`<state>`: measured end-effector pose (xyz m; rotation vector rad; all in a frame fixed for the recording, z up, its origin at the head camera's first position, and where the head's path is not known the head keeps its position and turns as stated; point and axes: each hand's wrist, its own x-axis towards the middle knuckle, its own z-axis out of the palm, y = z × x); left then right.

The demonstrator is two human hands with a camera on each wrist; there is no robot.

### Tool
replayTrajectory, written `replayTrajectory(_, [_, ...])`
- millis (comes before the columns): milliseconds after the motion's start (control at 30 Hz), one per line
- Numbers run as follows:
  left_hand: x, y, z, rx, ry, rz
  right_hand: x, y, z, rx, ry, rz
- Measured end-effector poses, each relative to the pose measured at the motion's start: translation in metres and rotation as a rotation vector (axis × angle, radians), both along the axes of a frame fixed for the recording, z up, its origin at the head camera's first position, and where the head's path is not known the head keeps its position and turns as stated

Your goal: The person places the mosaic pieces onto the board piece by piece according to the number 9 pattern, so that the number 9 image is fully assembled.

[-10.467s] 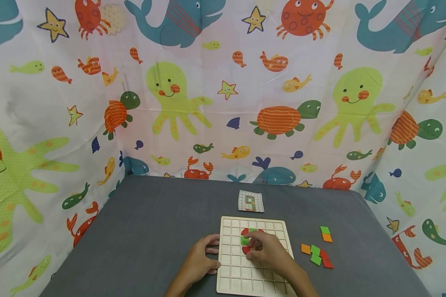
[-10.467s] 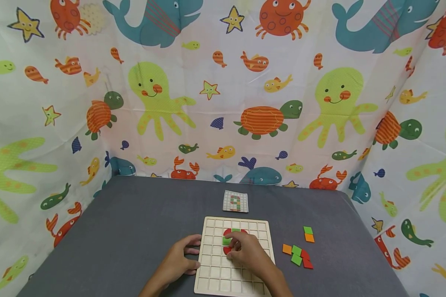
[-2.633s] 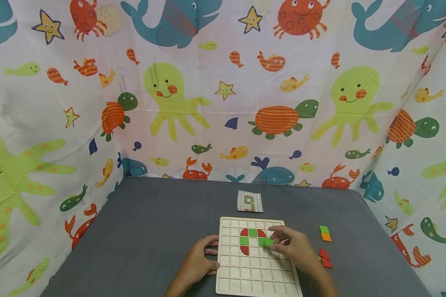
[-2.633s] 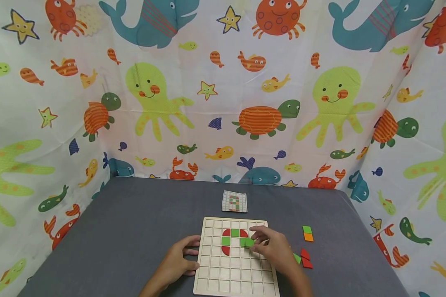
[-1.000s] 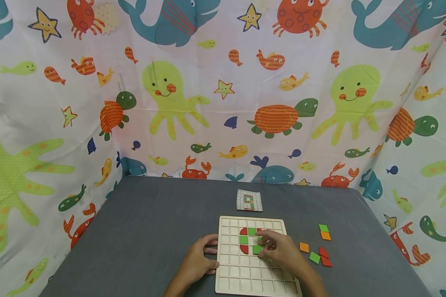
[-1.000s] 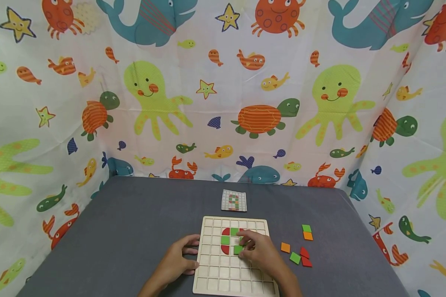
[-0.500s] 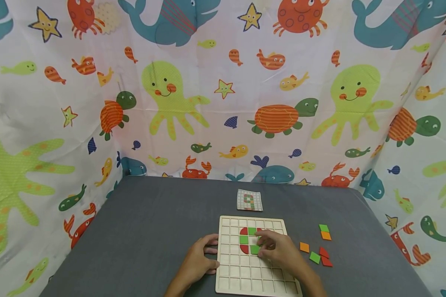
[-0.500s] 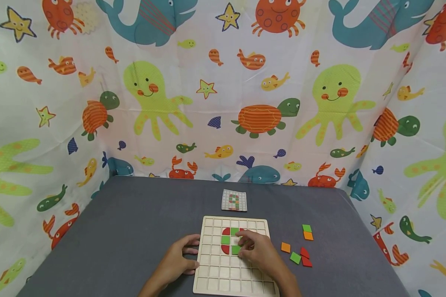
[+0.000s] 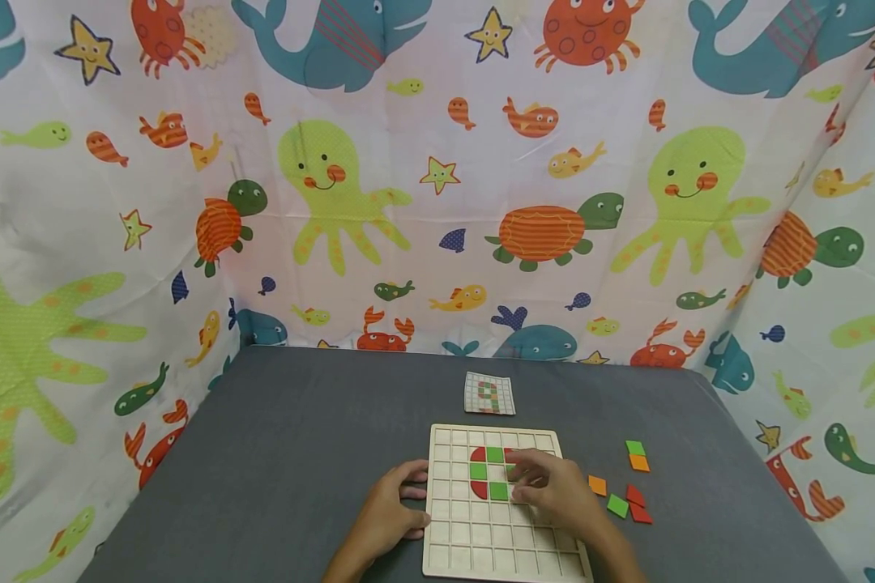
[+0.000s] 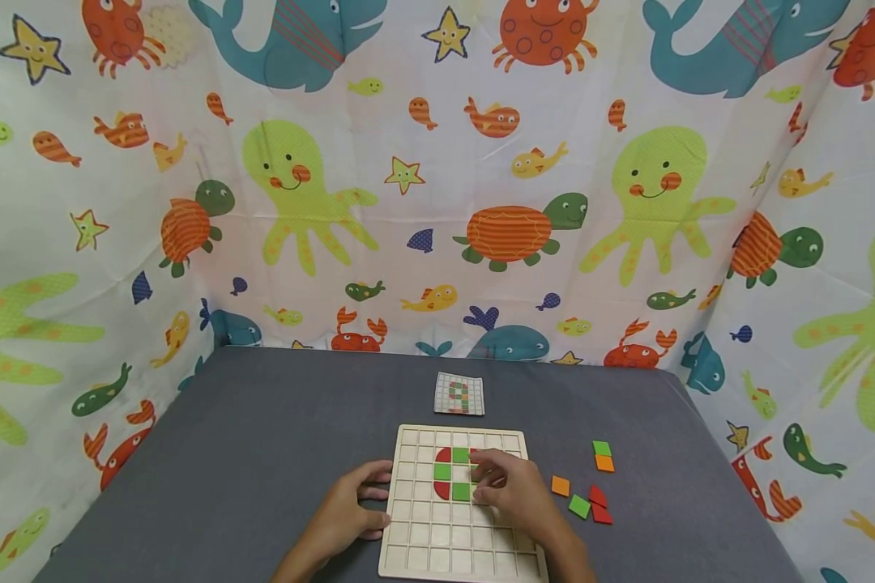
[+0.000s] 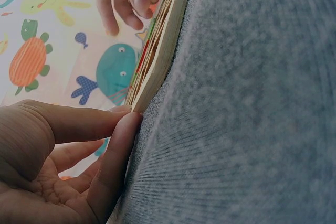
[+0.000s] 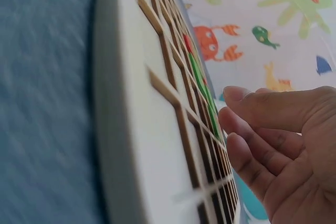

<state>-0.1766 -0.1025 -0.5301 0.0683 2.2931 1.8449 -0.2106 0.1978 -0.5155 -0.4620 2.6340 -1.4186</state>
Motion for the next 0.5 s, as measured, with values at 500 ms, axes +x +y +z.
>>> replayTrajectory(500, [0.000, 0.000, -0.001, 0.011, -0.003, 0.001, -0.004, 0.041, 0.001, -0.017, 0.065, -0.161])
